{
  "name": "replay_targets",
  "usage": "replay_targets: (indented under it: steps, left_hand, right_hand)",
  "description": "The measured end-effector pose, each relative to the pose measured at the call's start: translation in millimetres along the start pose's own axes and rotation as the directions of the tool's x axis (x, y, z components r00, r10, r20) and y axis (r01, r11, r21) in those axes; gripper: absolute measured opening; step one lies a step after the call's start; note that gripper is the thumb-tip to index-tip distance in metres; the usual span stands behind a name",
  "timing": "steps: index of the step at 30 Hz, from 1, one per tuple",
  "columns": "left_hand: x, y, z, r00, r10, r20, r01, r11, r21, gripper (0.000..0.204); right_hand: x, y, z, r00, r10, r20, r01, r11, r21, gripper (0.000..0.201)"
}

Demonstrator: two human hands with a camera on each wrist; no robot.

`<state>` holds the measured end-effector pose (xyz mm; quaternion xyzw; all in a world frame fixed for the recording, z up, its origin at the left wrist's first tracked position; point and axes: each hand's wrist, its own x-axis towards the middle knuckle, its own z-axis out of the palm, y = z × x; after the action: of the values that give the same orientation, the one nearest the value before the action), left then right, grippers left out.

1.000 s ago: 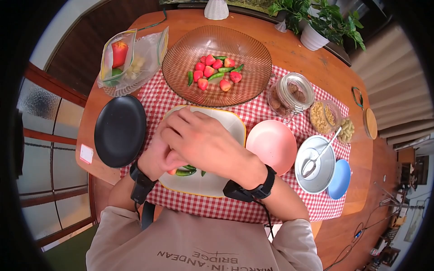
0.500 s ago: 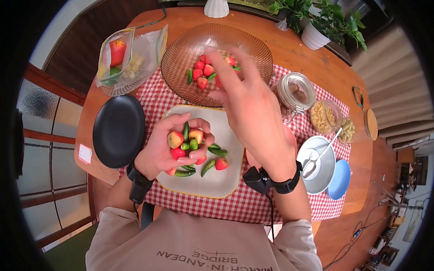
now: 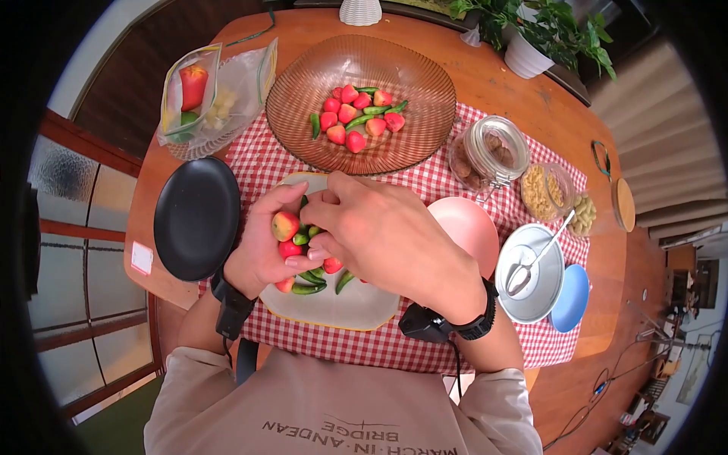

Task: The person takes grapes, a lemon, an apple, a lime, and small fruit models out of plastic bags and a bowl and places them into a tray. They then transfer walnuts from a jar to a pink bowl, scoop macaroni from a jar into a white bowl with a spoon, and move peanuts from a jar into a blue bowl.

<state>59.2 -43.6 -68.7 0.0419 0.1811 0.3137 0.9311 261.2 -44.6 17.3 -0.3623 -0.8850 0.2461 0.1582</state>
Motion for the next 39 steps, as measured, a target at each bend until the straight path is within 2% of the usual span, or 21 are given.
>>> replay_targets:
  steps: [1, 5, 8, 9, 10, 12, 13, 14, 15, 16, 17, 19, 20, 22, 23, 25, 26, 30, 32, 34, 39]
  left_hand:
    - [1, 0, -1, 0.999, -0.023, 0.042, 0.023, 1.0, 0.0, 0.041]
    - [1, -4, -1, 1.0, -0.023, 0.013, 0.023, 0.999, -0.031, 0.041]
    - [0, -3, 4, 0.999, -0.004, -0.052, 0.009, 0.996, 0.089, 0.04]
    - [1, -2, 0, 0.999, -0.021, 0.046, 0.018, 0.998, 0.063, 0.039]
    - [2, -1, -3, 0.989, -0.035, 0.145, 0.029, 0.999, 0.039, 0.039]
    - [5, 0, -6, 0.985, -0.052, 0.163, 0.044, 0.998, 0.051, 0.038]
    - [5, 0, -7, 0.981, -0.07, 0.18, 0.059, 0.996, 0.064, 0.038]
    - [6, 0, -9, 0.981, -0.066, 0.18, 0.055, 0.996, 0.064, 0.038]
    - [6, -1, -11, 0.982, -0.052, 0.179, 0.037, 0.995, 0.089, 0.04]
    - [7, -1, -12, 0.983, -0.039, 0.179, 0.019, 0.993, 0.114, 0.043]
    - [7, -1, -11, 0.983, -0.04, 0.179, 0.02, 0.993, 0.114, 0.043]
    - [6, 1, -9, 0.973, -0.058, 0.222, 0.041, 0.996, 0.081, 0.038]
    - [5, 1, -5, 0.973, -0.059, 0.222, 0.042, 0.996, 0.081, 0.038]
    - [1, -1, 3, 0.996, 0.009, 0.084, -0.019, 0.992, 0.121, 0.04]
    - [0, -1, 2, 0.997, 0.008, 0.083, -0.018, 0.992, 0.122, 0.04]
    - [-1, -1, 0, 0.99, 0.016, 0.14, -0.032, 0.993, 0.112, 0.042]
    - [-1, -2, 0, 0.99, 0.016, 0.14, -0.032, 0.993, 0.113, 0.042]
    - [1, -4, -7, 0.987, -0.029, 0.158, 0.008, 0.991, 0.131, 0.039]
    - [1, -4, -6, 0.979, -0.069, 0.193, 0.041, 0.989, 0.145, 0.038]
    - [0, -4, 1, 0.989, -0.072, 0.129, 0.042, 0.975, 0.218, 0.035]
    - [1, 0, -3, 0.982, -0.081, 0.168, 0.044, 0.976, 0.214, 0.042]
  right_hand:
    - [0, 3, 0, 0.999, -0.032, 0.015, 0.032, 0.999, 0.014, 0.025]
    - [1, 7, -2, 0.994, -0.072, 0.077, 0.068, 0.996, 0.061, 0.019]
    - [0, 12, -5, 0.997, -0.053, 0.061, 0.04, 0.981, 0.188, 0.018]
    - [0, 14, -7, 0.997, -0.052, 0.061, 0.04, 0.981, 0.188, 0.018]
    - [0, 15, -10, 0.997, -0.042, -0.063, 0.053, 0.981, 0.189, 0.019]
    - [1, 19, -14, 0.962, -0.013, -0.274, 0.058, 0.986, 0.155, 0.02]
    - [3, 21, -13, 0.962, -0.017, -0.273, 0.061, 0.986, 0.155, 0.02]
    - [6, 25, -11, 0.9, 0.085, -0.427, -0.036, 0.992, 0.12, 0.021]
    - [7, 27, -9, 0.802, 0.173, -0.572, -0.14, 0.985, 0.102, 0.022]
    - [8, 25, -12, 0.782, 0.179, -0.597, -0.222, 0.975, 0.002, 0.022]
    - [8, 21, -14, 0.782, 0.179, -0.597, -0.222, 0.975, 0.002, 0.022]
    - [8, 14, -16, 0.794, 0.289, -0.535, -0.307, 0.95, 0.057, 0.027]
    - [6, 14, -12, 0.794, 0.29, -0.535, -0.308, 0.95, 0.058, 0.027]
    - [2, 16, -2, 0.939, 0.076, -0.337, -0.108, 0.991, -0.076, 0.033]
    - [1, 12, 0, 0.938, 0.077, -0.337, -0.108, 0.991, -0.075, 0.033]
    - [0, 5, 1, 0.99, 0.132, -0.051, -0.136, 0.987, -0.082, 0.039]
    - [0, 5, 3, 0.993, 0.118, 0.018, -0.117, 0.99, -0.081, 0.04]
    - [1, 5, 6, 0.987, 0.131, 0.091, -0.129, 0.991, -0.027, 0.038]
    - [3, 3, 1, 0.961, 0.217, 0.172, -0.21, 0.976, -0.056, 0.037]
    - [3, 1, -2, 0.96, 0.219, 0.175, -0.212, 0.976, -0.059, 0.035]
    - [-1, 6, -17, 0.982, 0.162, 0.099, -0.166, 0.986, 0.035, 0.033]
